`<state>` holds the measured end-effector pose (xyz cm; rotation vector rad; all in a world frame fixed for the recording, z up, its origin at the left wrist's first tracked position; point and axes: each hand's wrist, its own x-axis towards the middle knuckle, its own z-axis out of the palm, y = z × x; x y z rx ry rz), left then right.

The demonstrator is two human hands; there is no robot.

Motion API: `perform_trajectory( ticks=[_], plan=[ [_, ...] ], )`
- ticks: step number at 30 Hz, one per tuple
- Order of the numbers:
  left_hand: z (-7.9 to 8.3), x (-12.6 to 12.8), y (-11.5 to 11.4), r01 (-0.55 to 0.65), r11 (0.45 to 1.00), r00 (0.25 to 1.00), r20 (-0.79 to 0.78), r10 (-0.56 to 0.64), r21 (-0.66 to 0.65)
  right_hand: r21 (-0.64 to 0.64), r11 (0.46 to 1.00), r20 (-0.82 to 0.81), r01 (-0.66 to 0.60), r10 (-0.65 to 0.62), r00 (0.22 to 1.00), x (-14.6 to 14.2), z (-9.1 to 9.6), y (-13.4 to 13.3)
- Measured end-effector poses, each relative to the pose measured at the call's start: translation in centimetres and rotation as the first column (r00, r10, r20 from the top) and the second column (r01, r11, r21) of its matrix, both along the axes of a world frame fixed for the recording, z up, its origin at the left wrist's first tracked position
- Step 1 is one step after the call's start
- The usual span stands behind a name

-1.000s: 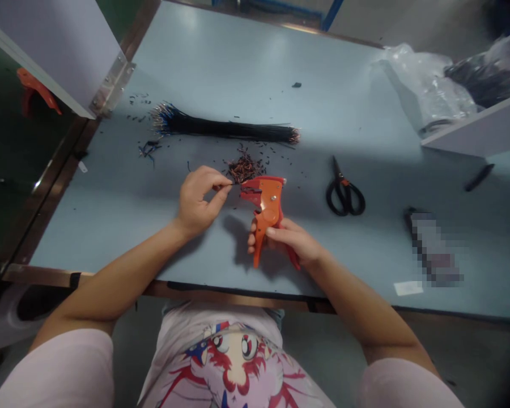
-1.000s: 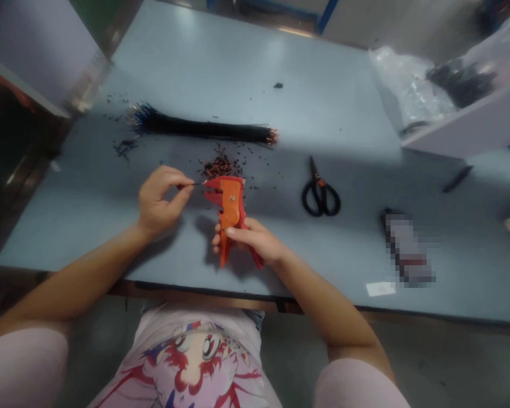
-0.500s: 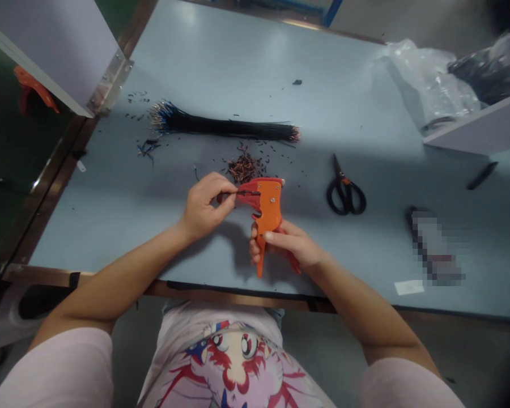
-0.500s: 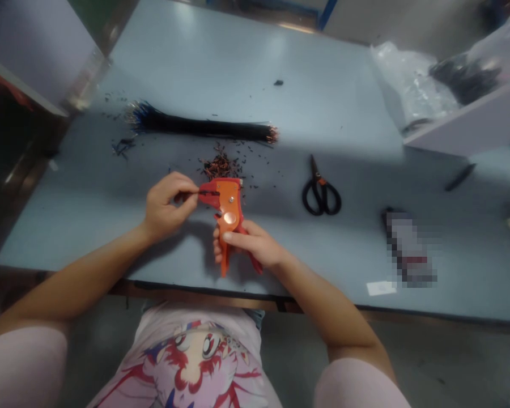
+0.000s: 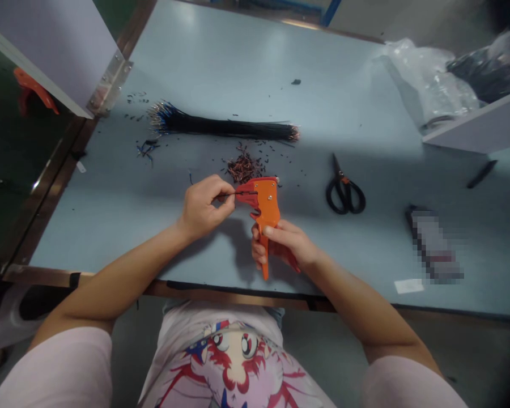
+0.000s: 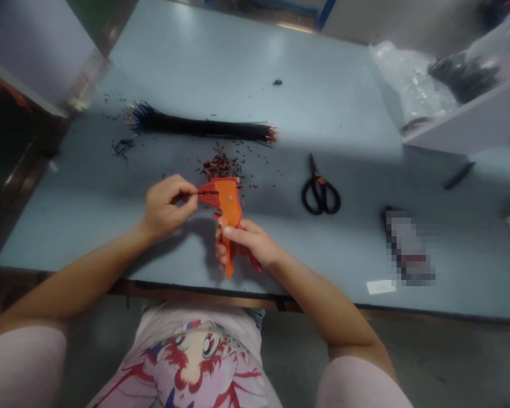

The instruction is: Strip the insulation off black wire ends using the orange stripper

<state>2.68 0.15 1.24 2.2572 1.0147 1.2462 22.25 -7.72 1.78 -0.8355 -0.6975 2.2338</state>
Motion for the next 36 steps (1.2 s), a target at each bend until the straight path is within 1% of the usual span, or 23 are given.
perform_trajectory(
  ticks=[4, 8, 12, 20, 25, 28, 33, 36],
  plan=[
    [-0.13, 0.04, 0.01, -0.013, 1.0, 0.999, -0.04, 0.014, 0.015, -0.018, 1.0, -0.008, -0.001, 0.001, 1.0, -0.08, 0.19, 0.03],
    [-0.2, 0.04, 0.05, -0.017, 0.999, 0.998, -0.053, 0.019, 0.03, -0.05, 0.999, -0.013, -0.004, 0.003, 1.0, -0.02, 0.35, 0.06],
    [-0.11, -0.01, 0.07, -0.022, 0.999, 0.998, -0.054, 0.024, 0.043, -0.053, 0.999, -0.01, 0.007, -0.007, 1.0, 0.01, 0.5, -0.01],
    [-0.13, 0.07, 0.11, -0.025, 1.0, 0.998, -0.053, 0.025, 0.002, -0.054, 0.998, -0.015, 0.009, -0.009, 1.0, 0.03, 0.57, 0.0],
    [-0.19, 0.12, 0.1, -0.02, 0.999, 0.999, -0.039, 0.018, -0.044, 0.006, 1.0, -0.003, -0.011, 0.011, 1.0, -0.01, 0.57, 0.03],
    [-0.26, 0.12, 0.07, -0.021, 0.999, 0.999, -0.032, 0.019, -0.048, 0.031, 0.999, 0.007, -0.012, 0.011, 1.0, -0.14, 0.48, 0.03],
    [-0.49, 0.14, 0.38, -0.023, 0.997, 0.998, -0.059, 0.018, -0.078, 0.01, 0.999, 0.008, 0.05, -0.05, 0.999, -0.36, 0.09, 0.25],
    [-0.34, 0.25, 0.57, -0.042, 0.996, 0.995, -0.094, 0.034, -0.085, -0.021, 0.998, -0.006, 0.053, -0.054, 0.999, -0.37, -0.1, 0.54]
  ],
)
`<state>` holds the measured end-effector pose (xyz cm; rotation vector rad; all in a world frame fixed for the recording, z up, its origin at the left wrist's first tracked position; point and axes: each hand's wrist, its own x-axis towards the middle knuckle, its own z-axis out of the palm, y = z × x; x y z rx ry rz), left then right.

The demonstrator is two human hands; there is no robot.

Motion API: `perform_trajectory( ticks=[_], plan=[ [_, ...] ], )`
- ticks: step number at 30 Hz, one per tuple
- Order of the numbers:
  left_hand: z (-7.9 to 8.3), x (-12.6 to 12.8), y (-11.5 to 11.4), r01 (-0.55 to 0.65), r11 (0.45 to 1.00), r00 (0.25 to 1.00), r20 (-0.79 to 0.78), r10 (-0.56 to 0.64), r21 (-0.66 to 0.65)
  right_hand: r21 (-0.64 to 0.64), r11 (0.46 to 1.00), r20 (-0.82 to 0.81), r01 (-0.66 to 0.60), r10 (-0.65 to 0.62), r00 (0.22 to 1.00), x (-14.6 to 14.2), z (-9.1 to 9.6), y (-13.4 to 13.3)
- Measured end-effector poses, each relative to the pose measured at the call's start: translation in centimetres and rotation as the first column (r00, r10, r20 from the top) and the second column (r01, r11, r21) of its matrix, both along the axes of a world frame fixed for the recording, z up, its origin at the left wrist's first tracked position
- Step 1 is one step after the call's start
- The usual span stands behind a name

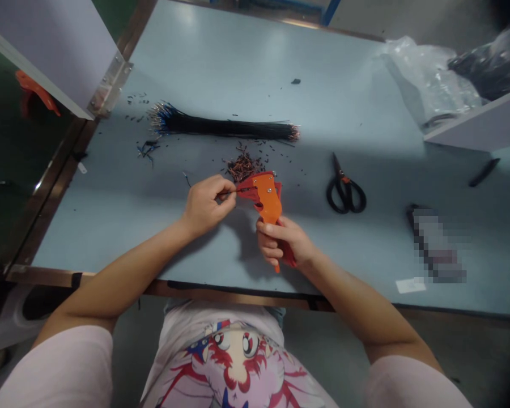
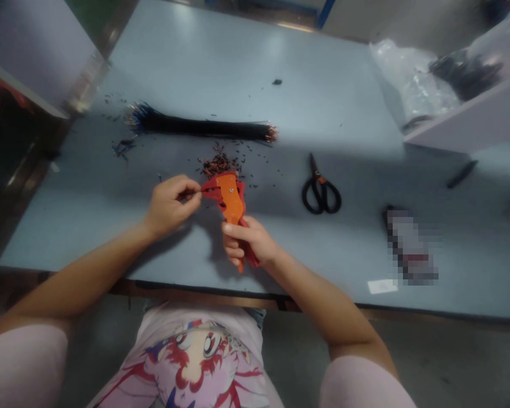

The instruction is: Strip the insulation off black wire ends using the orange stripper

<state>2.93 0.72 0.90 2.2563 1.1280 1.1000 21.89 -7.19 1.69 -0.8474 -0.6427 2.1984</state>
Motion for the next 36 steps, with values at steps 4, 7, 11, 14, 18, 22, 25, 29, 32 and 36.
perform_trajectory(
  ticks=[4, 7, 11, 14, 18, 22, 25, 29, 32, 36],
  plan=[
    [0.4, 0.2, 0.0, -0.003, 1.0, 0.999, -0.053, 0.003, 0.007, -0.065, 0.998, -0.057, -0.001, -0.003, 0.998, 0.0, -0.1, 0.2],
    [0.3, -0.3, 0.4, -0.015, 1.0, 0.997, -0.078, 0.015, -0.007, -0.101, 0.995, -0.05, 0.01, -0.015, 0.999, 0.7, 0.2, 0.4],
    [-0.1, -1.9, 1.9, -0.155, 0.988, 0.988, 0.005, 0.155, -0.024, -0.082, 0.946, -0.052, 0.315, -0.32, 0.946, 3.2, 1.2, 1.5],
    [0.0, -2.8, 2.5, -0.114, 0.982, 0.993, 0.008, 0.117, -0.153, -0.116, 0.932, -0.069, 0.343, -0.352, 0.933, 4.4, 1.6, 2.3],
    [0.6, -2.3, 1.5, 0.121, 0.927, 0.958, -0.202, -0.202, -0.354, -0.202, 0.976, -0.013, 0.078, -0.082, 0.997, 3.4, 1.0, 2.0],
    [0.2, -1.2, 0.5, 0.16, 0.901, 0.905, -0.303, -0.297, -0.404, -0.127, 0.988, 0.02, 0.094, -0.092, 0.996, 2.6, 0.6, 1.5],
    [-0.6, -1.0, 0.6, 0.118, 0.949, 0.949, -0.247, -0.194, -0.294, -0.026, 0.991, 0.022, 0.13, -0.13, 0.991, 2.7, 0.5, 1.3],
    [-1.1, -1.3, 1.3, 0.005, 0.986, 0.992, -0.12, -0.026, -0.167, 0.025, 0.996, 0.054, 0.09, -0.091, 0.994, 2.8, 0.1, 1.3],
    [-1.0, -1.6, 1.4, -0.067, 0.987, 0.997, -0.035, 0.063, -0.144, 0.006, 0.999, 0.025, 0.032, -0.032, 0.999, 2.8, -0.1, 1.4],
    [-0.7, -1.7, 1.5, -0.118, 0.988, 0.99, 0.071, 0.125, -0.095, -0.09, 0.991, -0.096, -0.098, 0.089, 0.991, 2.6, 0.1, 1.3]
  ],
)
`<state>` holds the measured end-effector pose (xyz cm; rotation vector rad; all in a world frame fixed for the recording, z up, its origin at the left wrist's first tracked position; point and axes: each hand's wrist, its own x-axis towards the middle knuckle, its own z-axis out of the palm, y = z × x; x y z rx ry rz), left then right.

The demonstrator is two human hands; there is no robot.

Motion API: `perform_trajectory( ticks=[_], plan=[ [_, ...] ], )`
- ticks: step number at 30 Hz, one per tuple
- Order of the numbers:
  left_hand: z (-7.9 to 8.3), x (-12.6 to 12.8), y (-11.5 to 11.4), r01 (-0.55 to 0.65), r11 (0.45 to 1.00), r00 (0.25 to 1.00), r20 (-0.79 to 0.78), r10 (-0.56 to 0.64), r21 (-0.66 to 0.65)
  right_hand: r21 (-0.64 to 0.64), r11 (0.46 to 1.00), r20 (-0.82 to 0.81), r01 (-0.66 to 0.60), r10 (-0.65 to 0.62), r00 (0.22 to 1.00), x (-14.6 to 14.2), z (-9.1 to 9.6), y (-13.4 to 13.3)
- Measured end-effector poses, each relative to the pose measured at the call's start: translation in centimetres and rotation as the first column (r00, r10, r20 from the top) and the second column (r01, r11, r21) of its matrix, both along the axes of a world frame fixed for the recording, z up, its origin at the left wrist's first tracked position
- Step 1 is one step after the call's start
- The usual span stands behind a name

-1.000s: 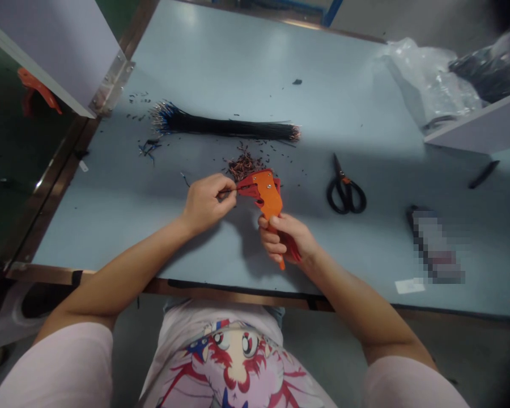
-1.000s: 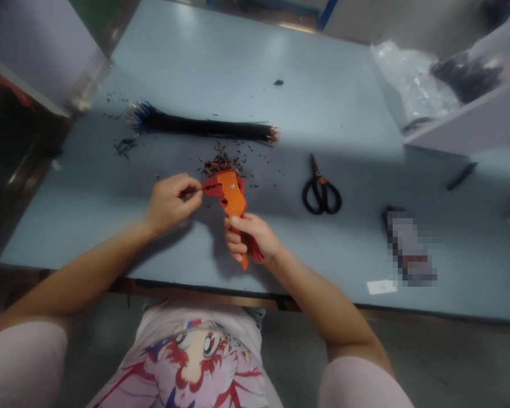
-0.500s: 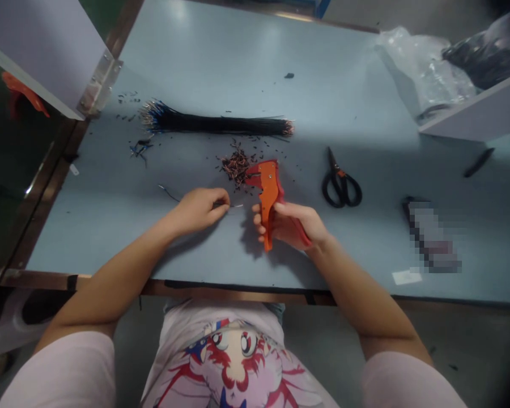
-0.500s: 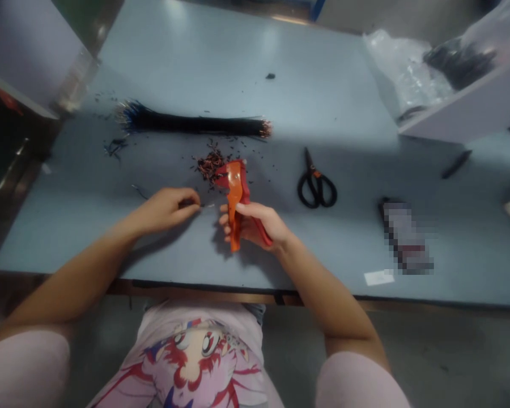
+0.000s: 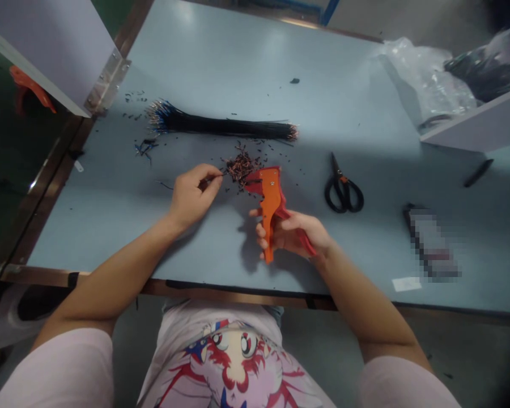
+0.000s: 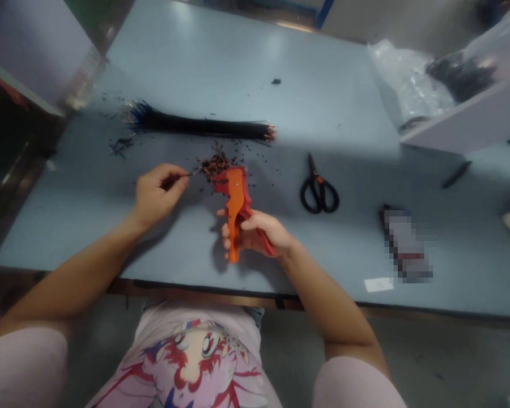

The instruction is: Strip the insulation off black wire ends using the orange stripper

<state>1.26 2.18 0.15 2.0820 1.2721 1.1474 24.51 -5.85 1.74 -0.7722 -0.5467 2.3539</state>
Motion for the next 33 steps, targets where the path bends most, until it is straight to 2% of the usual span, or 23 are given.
perform_trajectory(
  ticks=[3, 6, 12, 17, 25, 30, 33],
  plan=[
    [0.1, -0.1, 0.2, -0.029, 0.999, 0.999, 0.025, 0.029, 0.023, -0.104, 0.988, -0.048, -0.115, 0.11, 0.993, -0.4, -0.1, -0.1],
    [0.1, -0.2, 0.3, -0.029, 0.999, 0.999, 0.028, 0.029, 0.022, -0.057, 0.988, -0.081, -0.142, 0.137, 0.987, -0.6, -0.6, -0.2],
    [0.2, 0.0, 0.2, -0.044, 0.999, 0.998, 0.055, 0.043, 0.011, -0.004, 0.995, -0.076, -0.097, 0.097, 0.992, -0.5, -1.4, 0.1],
    [0.4, 0.1, 0.0, -0.087, 0.996, 0.988, 0.126, 0.088, -0.01, 0.169, 0.986, -0.078, 0.004, 0.01, 0.997, 0.1, -0.6, 0.0],
    [0.3, 0.3, -0.1, -0.082, 0.997, 0.985, 0.156, 0.08, 0.008, 0.101, 0.992, -0.022, -0.074, 0.076, 0.997, -1.5, -1.5, 0.7],
    [0.7, 0.5, -0.5, -0.113, 0.993, 0.978, 0.181, 0.105, 0.034, 0.202, 0.973, 0.066, 0.111, -0.127, 0.99, -2.0, -1.6, 2.0],
    [0.7, 0.6, -0.6, -0.112, 0.992, 0.979, 0.181, 0.099, 0.064, 0.195, 0.971, 0.074, 0.14, -0.157, 0.985, -1.6, -1.6, 1.8]
  ],
)
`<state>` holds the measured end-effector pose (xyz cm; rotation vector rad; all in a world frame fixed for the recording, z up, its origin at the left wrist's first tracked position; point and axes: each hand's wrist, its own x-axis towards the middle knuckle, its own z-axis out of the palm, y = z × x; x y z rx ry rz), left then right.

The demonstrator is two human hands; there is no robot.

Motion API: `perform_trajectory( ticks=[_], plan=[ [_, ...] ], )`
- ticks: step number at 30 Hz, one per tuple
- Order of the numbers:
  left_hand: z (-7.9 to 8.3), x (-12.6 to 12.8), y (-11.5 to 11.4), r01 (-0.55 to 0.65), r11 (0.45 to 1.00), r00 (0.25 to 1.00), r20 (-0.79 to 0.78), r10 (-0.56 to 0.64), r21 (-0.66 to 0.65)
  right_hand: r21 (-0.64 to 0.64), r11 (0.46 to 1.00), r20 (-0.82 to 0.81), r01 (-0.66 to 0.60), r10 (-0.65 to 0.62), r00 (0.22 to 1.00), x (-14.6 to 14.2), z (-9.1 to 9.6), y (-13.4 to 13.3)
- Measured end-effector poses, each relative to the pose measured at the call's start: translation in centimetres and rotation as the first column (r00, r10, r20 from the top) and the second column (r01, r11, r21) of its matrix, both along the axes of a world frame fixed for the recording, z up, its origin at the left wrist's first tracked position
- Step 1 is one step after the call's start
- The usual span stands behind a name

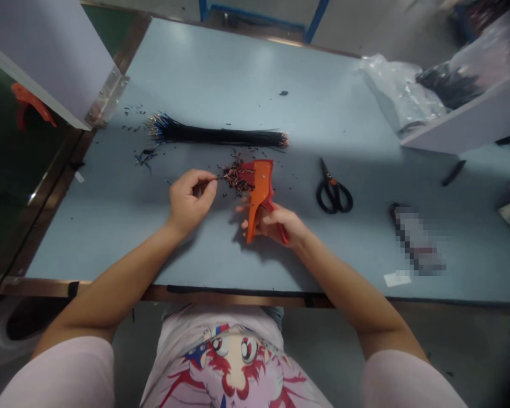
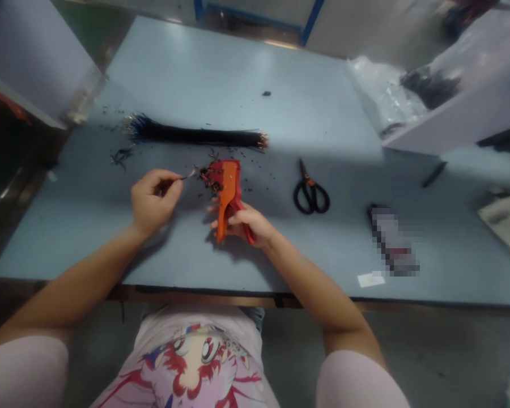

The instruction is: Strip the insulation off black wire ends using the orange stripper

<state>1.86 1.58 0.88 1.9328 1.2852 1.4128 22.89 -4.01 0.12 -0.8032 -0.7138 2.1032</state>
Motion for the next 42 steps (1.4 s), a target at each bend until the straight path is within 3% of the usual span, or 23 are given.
perform_trajectory(
  ticks=[6, 13, 21, 28, 32, 38, 42],
  plan=[
    [-0.3, -0.1, 0.2, 0.004, 0.998, 1.0, 0.018, -0.005, 0.059, -0.027, 1.0, 0.019, 0.013, -0.012, 1.0, 0.2, -0.1, -1.6],
    [-0.5, 0.9, -0.9, 0.093, 0.996, 0.991, 0.099, -0.091, -0.015, -0.182, 0.977, -0.211, -0.114, 0.075, 0.975, -0.3, 0.2, -2.9],
    [-0.9, 1.9, -1.8, 0.183, 0.975, 0.981, 0.094, -0.172, -0.126, -0.181, 0.978, -0.264, -0.101, 0.051, 0.963, -0.4, 0.1, -2.8],
    [-0.5, 1.1, -1.2, 0.116, 0.992, 0.993, -0.032, -0.117, -0.044, -0.161, 0.983, -0.148, -0.092, 0.068, 0.987, -0.4, 0.5, -3.0],
    [-0.2, 0.7, -0.8, 0.142, 0.989, 0.987, -0.086, -0.139, 0.033, -0.148, 0.986, -0.131, -0.071, 0.052, 0.99, -0.5, 0.7, -3.0],
    [0.0, 1.0, -1.1, 0.235, 0.971, 0.971, -0.045, -0.233, 0.039, -0.115, 0.985, -0.194, -0.127, 0.103, 0.976, -0.4, 0.7, -3.1],
    [0.2, 1.4, -2.1, 0.189, 0.982, 0.981, 0.037, -0.19, 0.027, -0.094, 0.987, -0.266, -0.13, 0.101, 0.959, -0.4, 0.5, -3.4]
  ],
)
